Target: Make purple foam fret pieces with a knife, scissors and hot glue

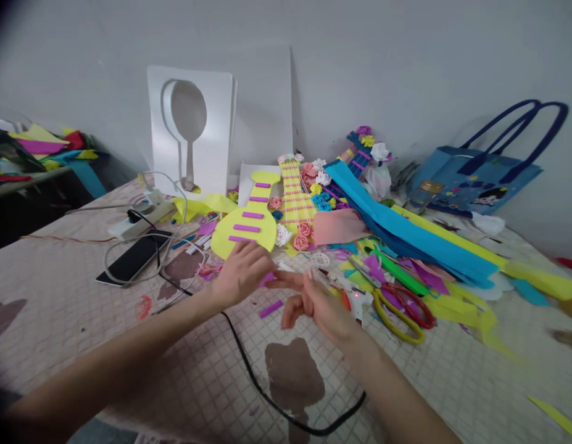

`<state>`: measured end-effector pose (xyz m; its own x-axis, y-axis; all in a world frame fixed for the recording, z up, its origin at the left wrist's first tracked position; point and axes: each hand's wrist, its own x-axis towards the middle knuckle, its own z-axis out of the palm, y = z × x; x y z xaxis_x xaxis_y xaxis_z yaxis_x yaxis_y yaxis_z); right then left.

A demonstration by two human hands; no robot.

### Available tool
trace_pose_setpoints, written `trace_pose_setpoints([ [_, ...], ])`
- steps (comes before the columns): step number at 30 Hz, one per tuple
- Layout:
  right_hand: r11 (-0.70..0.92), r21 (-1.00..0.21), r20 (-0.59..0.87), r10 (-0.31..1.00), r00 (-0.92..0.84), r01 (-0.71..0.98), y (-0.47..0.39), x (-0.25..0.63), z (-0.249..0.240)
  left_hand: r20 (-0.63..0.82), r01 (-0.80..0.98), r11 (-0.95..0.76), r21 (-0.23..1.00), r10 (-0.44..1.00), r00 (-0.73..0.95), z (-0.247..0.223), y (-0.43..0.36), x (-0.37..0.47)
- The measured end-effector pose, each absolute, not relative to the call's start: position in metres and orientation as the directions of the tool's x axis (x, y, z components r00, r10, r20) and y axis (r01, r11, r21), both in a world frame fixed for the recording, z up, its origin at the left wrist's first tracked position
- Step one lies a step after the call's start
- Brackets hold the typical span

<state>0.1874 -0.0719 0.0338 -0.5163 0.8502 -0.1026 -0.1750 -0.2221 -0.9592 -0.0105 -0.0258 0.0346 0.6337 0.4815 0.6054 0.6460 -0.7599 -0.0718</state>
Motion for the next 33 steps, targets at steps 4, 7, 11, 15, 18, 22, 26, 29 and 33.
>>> trace_pose_setpoints([
  [4,0.037,-0.994,0.016,0.979,-0.204,0.099,-0.050,0.200,0.033,0.578,0.788,-0.615,0.045,0.659,0.482,0.030,-0.010,-0.031],
  [7,0.165,-0.900,0.132,0.985,-0.110,0.403,-0.045,0.202,0.026,0.513,0.827,-0.546,0.131,0.751,0.415,0.022,-0.009,-0.039],
  [11,0.432,-0.661,0.206,0.891,-0.406,0.613,-0.058,0.193,0.016,0.483,0.798,-0.527,0.291,0.801,0.354,0.015,-0.015,-0.037],
  [15,0.677,-0.442,0.165,0.707,-0.688,0.589,-0.068,0.180,0.009,0.451,0.689,-0.533,0.491,0.832,0.322,0.016,-0.020,-0.037],
  [18,0.724,-0.333,0.161,0.674,-0.721,0.604,-0.070,0.176,0.007,0.445,0.651,-0.501,0.570,0.855,0.267,0.018,-0.022,-0.040],
  [22,0.652,-0.416,0.186,0.743,-0.643,0.634,-0.070,0.176,0.006,0.403,0.522,-0.456,0.721,0.888,0.220,0.018,-0.021,-0.044],
  [26,0.412,-0.683,0.177,0.895,-0.410,0.604,-0.065,0.185,0.004,0.317,0.497,-0.405,0.767,0.914,0.255,0.019,-0.021,-0.046],
  [29,0.265,-0.825,0.155,0.956,-0.250,0.500,-0.060,0.193,0.004,0.269,0.505,-0.377,0.776,0.923,0.276,0.021,-0.024,-0.044],
  [33,0.154,-0.932,0.112,0.983,-0.142,0.327,-0.056,0.199,0.004,0.133,0.565,-0.333,0.755,0.922,0.365,0.021,-0.028,-0.042],
])
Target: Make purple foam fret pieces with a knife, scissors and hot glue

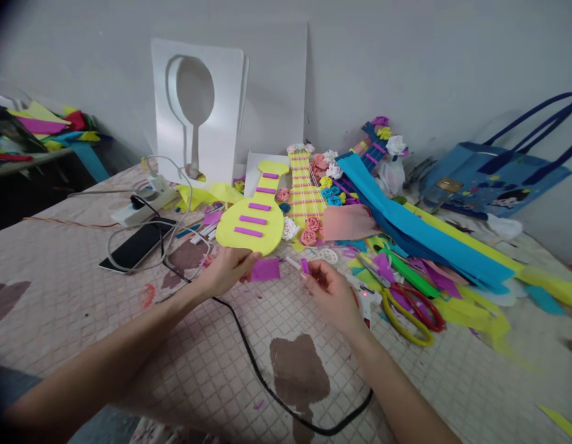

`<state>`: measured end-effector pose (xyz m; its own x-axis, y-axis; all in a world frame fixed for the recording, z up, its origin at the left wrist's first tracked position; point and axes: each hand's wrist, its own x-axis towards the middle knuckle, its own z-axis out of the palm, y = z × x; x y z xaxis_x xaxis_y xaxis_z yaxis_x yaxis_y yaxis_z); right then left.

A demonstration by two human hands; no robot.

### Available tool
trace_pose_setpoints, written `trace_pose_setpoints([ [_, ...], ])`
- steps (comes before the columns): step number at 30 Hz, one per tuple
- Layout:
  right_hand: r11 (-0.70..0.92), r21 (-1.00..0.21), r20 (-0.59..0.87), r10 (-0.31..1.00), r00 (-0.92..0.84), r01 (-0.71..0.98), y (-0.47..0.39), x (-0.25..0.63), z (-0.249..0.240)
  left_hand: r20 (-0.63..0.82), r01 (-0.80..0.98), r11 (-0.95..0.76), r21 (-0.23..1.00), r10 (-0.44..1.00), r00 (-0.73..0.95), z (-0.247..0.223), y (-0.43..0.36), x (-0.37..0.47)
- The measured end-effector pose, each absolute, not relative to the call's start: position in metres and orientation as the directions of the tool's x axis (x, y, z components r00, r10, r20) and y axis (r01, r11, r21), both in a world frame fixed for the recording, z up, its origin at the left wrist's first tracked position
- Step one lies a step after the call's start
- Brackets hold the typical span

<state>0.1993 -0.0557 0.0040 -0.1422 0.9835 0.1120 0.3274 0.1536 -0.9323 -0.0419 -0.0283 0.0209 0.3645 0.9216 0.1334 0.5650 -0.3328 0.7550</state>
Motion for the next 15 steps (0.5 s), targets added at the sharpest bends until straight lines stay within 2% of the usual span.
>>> trace_pose_setpoints([
  [3,0.109,-0.969,0.077,0.986,-0.149,0.220,-0.056,0.198,0.004,0.118,0.538,-0.370,0.757,0.888,0.444,0.016,-0.030,-0.039],
  [7,0.056,-0.990,0.030,0.980,-0.196,0.129,-0.062,0.191,0.004,0.250,0.410,-0.376,0.831,0.911,0.329,0.008,-0.033,-0.029],
  [11,0.044,-0.998,0.030,0.964,-0.264,0.046,-0.071,0.176,0.006,0.172,0.115,-0.232,0.966,0.905,0.389,0.004,-0.044,-0.012],
  [15,0.057,-0.998,0.048,0.968,-0.245,0.028,-0.078,0.163,0.007,0.099,-0.145,-0.044,0.988,0.911,0.400,0.003,-0.056,0.001],
])
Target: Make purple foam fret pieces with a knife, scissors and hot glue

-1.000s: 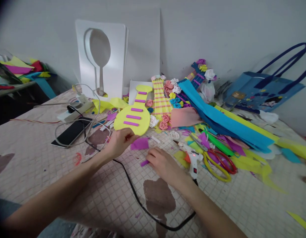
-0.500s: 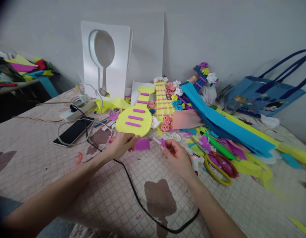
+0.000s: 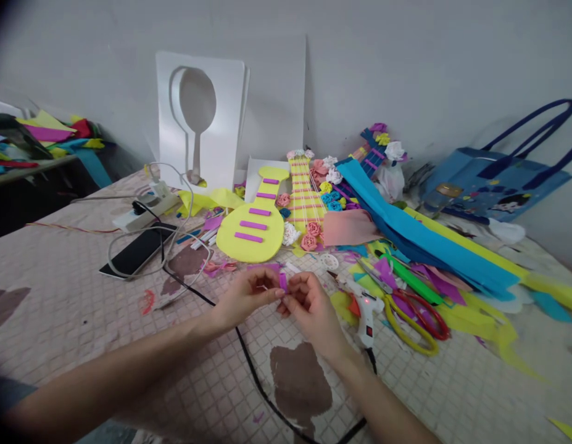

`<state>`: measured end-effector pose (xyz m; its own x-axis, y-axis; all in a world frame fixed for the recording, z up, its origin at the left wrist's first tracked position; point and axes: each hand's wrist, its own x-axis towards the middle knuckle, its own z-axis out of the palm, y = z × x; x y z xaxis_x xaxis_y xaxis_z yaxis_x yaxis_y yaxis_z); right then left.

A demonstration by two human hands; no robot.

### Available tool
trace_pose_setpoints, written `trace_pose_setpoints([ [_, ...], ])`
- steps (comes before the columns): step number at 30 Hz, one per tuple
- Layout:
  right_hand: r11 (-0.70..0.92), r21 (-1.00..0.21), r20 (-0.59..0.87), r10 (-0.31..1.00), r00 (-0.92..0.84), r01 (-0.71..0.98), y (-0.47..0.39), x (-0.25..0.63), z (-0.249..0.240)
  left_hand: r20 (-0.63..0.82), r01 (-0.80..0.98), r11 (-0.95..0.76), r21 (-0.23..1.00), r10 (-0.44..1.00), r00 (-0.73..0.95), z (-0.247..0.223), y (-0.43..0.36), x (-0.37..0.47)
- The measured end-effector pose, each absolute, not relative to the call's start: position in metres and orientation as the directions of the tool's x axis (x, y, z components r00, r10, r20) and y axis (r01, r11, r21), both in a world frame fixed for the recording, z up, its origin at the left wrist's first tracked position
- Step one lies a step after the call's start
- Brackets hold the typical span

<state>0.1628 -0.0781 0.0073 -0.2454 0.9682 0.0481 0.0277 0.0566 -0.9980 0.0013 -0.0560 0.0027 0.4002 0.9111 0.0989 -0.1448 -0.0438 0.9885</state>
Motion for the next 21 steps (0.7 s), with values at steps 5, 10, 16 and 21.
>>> trace_pose_setpoints([
  [5,0.114,-0.987,0.083,0.967,-0.243,0.118,-0.081,0.165,0.005,0.048,-0.233,0.040,0.972,0.932,0.360,0.008,-0.056,0.000],
  [10,0.280,-0.863,0.261,0.960,-0.105,0.421,-0.076,0.184,0.015,0.039,-0.199,0.045,0.979,0.916,0.400,0.014,-0.055,-0.009],
  [16,0.411,-0.670,0.386,0.904,-0.183,0.618,-0.057,0.197,0.038,0.167,0.034,-0.250,0.968,0.736,0.656,0.011,-0.071,-0.010],
  [21,0.499,-0.532,0.270,0.866,-0.421,0.684,-0.035,0.178,0.060,0.234,0.041,-0.460,0.887,0.524,0.819,0.009,-0.078,-0.016],
])
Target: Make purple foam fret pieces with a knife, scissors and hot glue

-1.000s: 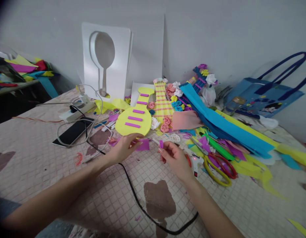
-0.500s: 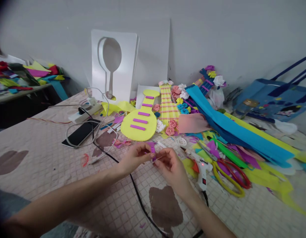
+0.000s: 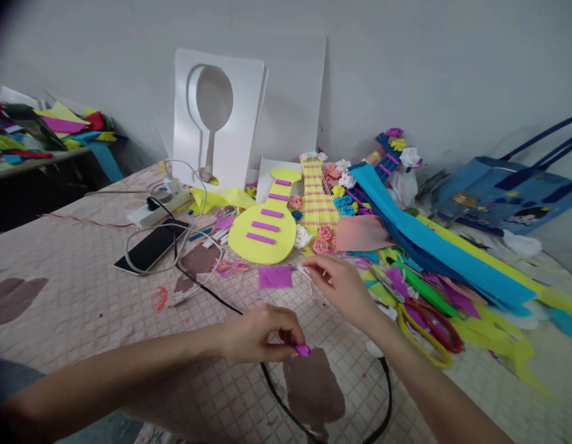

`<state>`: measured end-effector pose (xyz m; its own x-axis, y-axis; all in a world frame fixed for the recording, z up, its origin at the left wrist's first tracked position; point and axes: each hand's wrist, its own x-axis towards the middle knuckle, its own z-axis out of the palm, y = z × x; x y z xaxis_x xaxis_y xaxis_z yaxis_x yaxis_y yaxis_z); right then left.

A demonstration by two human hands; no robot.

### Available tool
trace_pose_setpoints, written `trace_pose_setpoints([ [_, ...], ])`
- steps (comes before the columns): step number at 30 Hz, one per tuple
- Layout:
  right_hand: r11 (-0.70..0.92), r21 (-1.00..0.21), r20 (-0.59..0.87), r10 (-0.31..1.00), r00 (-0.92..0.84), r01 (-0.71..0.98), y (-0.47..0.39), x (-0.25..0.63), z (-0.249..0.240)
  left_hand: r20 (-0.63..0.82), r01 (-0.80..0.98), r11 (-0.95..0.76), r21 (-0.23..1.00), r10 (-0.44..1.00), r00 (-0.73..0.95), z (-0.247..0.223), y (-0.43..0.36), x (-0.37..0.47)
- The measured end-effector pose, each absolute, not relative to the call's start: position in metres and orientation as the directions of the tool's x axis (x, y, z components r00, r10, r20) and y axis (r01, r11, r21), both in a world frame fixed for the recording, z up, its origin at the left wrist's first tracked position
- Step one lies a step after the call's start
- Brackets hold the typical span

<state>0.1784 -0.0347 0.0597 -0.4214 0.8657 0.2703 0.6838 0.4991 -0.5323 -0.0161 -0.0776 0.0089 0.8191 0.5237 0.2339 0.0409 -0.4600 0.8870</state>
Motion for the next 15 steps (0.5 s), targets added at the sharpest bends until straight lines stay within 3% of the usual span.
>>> trace_pose_setpoints([
  [6,0.788,-0.372,0.190,0.582,-0.790,0.491,-0.012,0.100,0.052,0.299,-0.022,-0.547,0.837,0.423,0.855,0.003,-0.080,-0.022],
  [10,0.869,-0.226,0.146,0.477,-0.867,0.440,0.000,0.051,0.028,0.320,-0.035,-0.548,0.836,0.435,0.842,-0.003,-0.080,-0.022],
  [15,0.800,-0.390,0.215,0.561,-0.800,0.456,0.021,0.038,0.019,0.333,-0.046,-0.540,0.840,0.447,0.830,-0.006,-0.079,-0.026],
])
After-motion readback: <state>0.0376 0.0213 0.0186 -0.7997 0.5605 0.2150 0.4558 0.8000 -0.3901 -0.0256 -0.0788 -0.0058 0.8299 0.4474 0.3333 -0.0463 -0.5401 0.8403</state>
